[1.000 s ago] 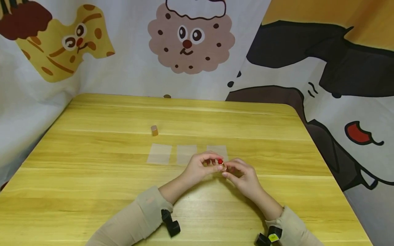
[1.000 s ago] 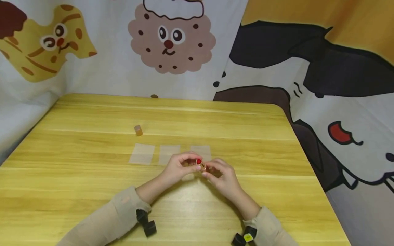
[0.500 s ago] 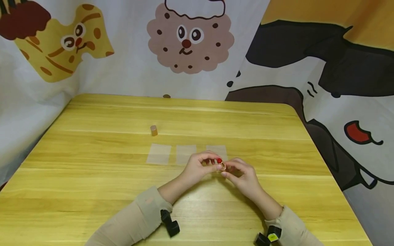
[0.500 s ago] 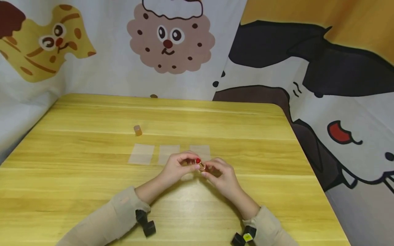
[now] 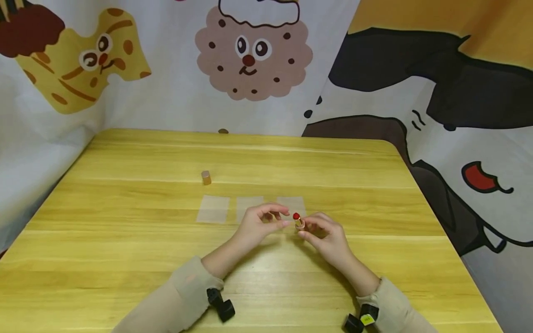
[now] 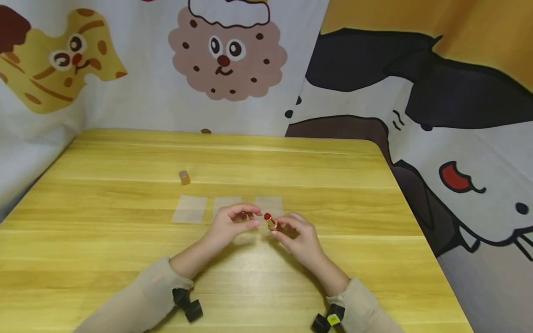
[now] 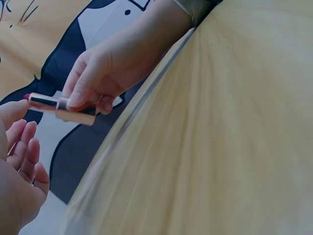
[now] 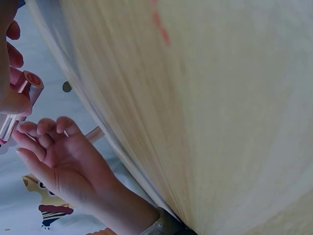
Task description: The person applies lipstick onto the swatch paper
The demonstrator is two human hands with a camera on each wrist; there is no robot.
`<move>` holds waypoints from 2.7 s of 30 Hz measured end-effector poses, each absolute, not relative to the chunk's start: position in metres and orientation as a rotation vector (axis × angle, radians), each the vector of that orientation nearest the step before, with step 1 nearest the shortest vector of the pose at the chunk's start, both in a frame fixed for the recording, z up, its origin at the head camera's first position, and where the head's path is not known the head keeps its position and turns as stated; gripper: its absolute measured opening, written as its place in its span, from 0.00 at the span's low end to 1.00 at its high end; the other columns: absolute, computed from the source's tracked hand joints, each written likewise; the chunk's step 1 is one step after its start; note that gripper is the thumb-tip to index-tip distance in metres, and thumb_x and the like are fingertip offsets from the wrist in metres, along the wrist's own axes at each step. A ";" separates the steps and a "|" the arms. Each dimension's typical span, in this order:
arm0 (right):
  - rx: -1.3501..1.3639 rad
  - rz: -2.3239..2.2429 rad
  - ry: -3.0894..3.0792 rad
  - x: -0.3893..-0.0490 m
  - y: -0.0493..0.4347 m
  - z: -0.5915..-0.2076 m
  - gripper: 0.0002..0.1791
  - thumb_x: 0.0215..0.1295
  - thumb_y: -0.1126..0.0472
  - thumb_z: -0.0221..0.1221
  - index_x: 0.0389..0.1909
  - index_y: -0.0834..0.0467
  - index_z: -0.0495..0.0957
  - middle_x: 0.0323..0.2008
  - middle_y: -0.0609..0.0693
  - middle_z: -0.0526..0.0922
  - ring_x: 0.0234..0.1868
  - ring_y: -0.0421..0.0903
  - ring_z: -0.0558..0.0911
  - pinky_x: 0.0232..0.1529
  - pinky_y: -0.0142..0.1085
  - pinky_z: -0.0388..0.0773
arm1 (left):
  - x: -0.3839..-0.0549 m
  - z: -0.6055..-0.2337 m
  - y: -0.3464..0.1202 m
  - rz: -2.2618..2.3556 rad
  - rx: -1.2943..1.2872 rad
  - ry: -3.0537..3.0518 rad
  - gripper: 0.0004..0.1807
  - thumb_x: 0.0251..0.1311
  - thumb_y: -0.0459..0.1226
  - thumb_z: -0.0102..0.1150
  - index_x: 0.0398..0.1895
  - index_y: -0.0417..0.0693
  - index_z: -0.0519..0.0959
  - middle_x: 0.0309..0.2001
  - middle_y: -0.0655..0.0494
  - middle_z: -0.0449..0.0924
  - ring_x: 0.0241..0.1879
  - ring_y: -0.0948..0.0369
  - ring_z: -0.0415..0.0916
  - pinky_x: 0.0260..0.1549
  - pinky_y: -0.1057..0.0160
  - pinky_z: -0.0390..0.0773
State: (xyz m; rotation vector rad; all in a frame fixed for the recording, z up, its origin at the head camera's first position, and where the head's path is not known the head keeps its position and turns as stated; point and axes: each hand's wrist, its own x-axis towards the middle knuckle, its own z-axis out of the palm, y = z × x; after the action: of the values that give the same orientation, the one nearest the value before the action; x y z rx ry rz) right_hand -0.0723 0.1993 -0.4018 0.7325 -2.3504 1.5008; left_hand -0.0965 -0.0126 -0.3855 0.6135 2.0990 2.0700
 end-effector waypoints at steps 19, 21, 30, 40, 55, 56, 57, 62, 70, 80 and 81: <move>0.745 1.556 -2.307 -0.073 0.198 -0.403 0.15 0.45 0.82 0.67 0.36 0.69 0.81 0.33 0.58 0.81 0.30 0.52 0.78 0.29 0.30 0.76 | -0.100 -0.374 -0.084 2.067 0.742 2.387 0.12 0.57 0.21 0.59 0.45 0.29 0.79 0.43 0.38 0.80 0.42 0.48 0.73 0.42 0.57 0.71; 0.742 1.553 -2.310 -0.073 0.198 -0.403 0.15 0.46 0.82 0.67 0.36 0.69 0.81 0.33 0.58 0.81 0.30 0.53 0.78 0.29 0.31 0.76 | -0.101 -0.373 -0.091 2.050 0.735 2.418 0.12 0.57 0.21 0.59 0.46 0.29 0.79 0.43 0.37 0.80 0.42 0.47 0.73 0.42 0.54 0.70; 0.740 1.566 -2.311 -0.072 0.198 -0.401 0.15 0.46 0.81 0.67 0.37 0.70 0.82 0.33 0.58 0.82 0.31 0.46 0.78 0.29 0.31 0.77 | -0.106 -0.378 -0.122 1.965 0.659 2.475 0.17 0.57 0.22 0.60 0.51 0.30 0.76 0.51 0.39 0.78 0.48 0.50 0.71 0.46 0.55 0.68; 0.729 1.575 -2.324 -0.072 0.198 -0.402 0.15 0.46 0.81 0.67 0.37 0.70 0.82 0.33 0.58 0.82 0.32 0.47 0.79 0.31 0.31 0.77 | -0.128 -0.413 -0.163 1.799 0.607 2.591 0.23 0.61 0.32 0.62 0.61 0.44 0.74 0.59 0.53 0.76 0.58 0.57 0.68 0.54 0.57 0.64; 0.718 1.579 -2.363 -0.073 0.197 -0.404 0.14 0.47 0.80 0.67 0.37 0.69 0.82 0.34 0.56 0.82 0.32 0.46 0.78 0.31 0.31 0.76 | -0.133 -0.427 -0.192 1.547 0.517 2.565 0.32 0.60 0.44 0.64 0.67 0.49 0.68 0.67 0.50 0.65 0.68 0.46 0.55 0.62 0.37 0.51; 0.719 1.578 -2.363 -0.073 0.197 -0.404 0.14 0.47 0.81 0.67 0.37 0.69 0.82 0.34 0.56 0.82 0.32 0.47 0.78 0.31 0.31 0.76 | -0.134 -0.428 -0.193 1.536 0.503 2.564 0.32 0.60 0.45 0.64 0.67 0.49 0.68 0.67 0.49 0.65 0.68 0.46 0.55 0.62 0.37 0.51; 0.720 1.579 -2.363 -0.073 0.197 -0.404 0.14 0.47 0.81 0.67 0.37 0.69 0.82 0.34 0.56 0.82 0.32 0.47 0.78 0.30 0.31 0.76 | -0.134 -0.429 -0.194 1.525 0.493 2.563 0.33 0.59 0.46 0.65 0.67 0.48 0.68 0.67 0.48 0.65 0.68 0.45 0.55 0.62 0.38 0.51; 0.728 1.582 -2.368 -0.073 0.197 -0.403 0.14 0.47 0.80 0.67 0.37 0.69 0.82 0.34 0.57 0.82 0.31 0.47 0.78 0.30 0.31 0.76 | -0.136 -0.431 -0.195 1.477 0.477 2.563 0.34 0.58 0.47 0.66 0.67 0.46 0.69 0.66 0.46 0.66 0.67 0.45 0.57 0.63 0.40 0.52; 0.733 1.583 -2.380 -0.073 0.197 -0.403 0.14 0.47 0.80 0.67 0.37 0.69 0.82 0.34 0.57 0.82 0.32 0.45 0.78 0.29 0.31 0.77 | -0.140 -0.435 -0.195 1.391 0.586 2.609 0.34 0.56 0.44 0.68 0.65 0.41 0.70 0.67 0.43 0.63 0.67 0.43 0.55 0.62 0.39 0.53; 0.762 1.583 -2.346 -0.074 0.197 -0.407 0.14 0.46 0.81 0.67 0.37 0.71 0.82 0.34 0.58 0.81 0.32 0.46 0.78 0.30 0.30 0.77 | -0.140 -0.440 -0.197 1.250 0.769 2.712 0.32 0.56 0.38 0.68 0.63 0.36 0.70 0.67 0.43 0.63 0.67 0.42 0.55 0.61 0.39 0.55; 0.761 1.583 -2.348 -0.074 0.196 -0.407 0.14 0.46 0.81 0.67 0.37 0.71 0.82 0.34 0.58 0.81 0.32 0.46 0.78 0.30 0.30 0.77 | -0.140 -0.440 -0.197 1.241 0.777 2.719 0.32 0.56 0.38 0.68 0.63 0.36 0.70 0.67 0.43 0.64 0.66 0.41 0.55 0.61 0.38 0.55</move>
State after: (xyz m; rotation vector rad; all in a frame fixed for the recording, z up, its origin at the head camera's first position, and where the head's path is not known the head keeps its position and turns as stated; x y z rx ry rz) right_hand -0.0741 0.1965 -0.4066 0.7614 -2.3481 1.5827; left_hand -0.1401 -0.1971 -0.4400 0.7771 2.7194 1.2411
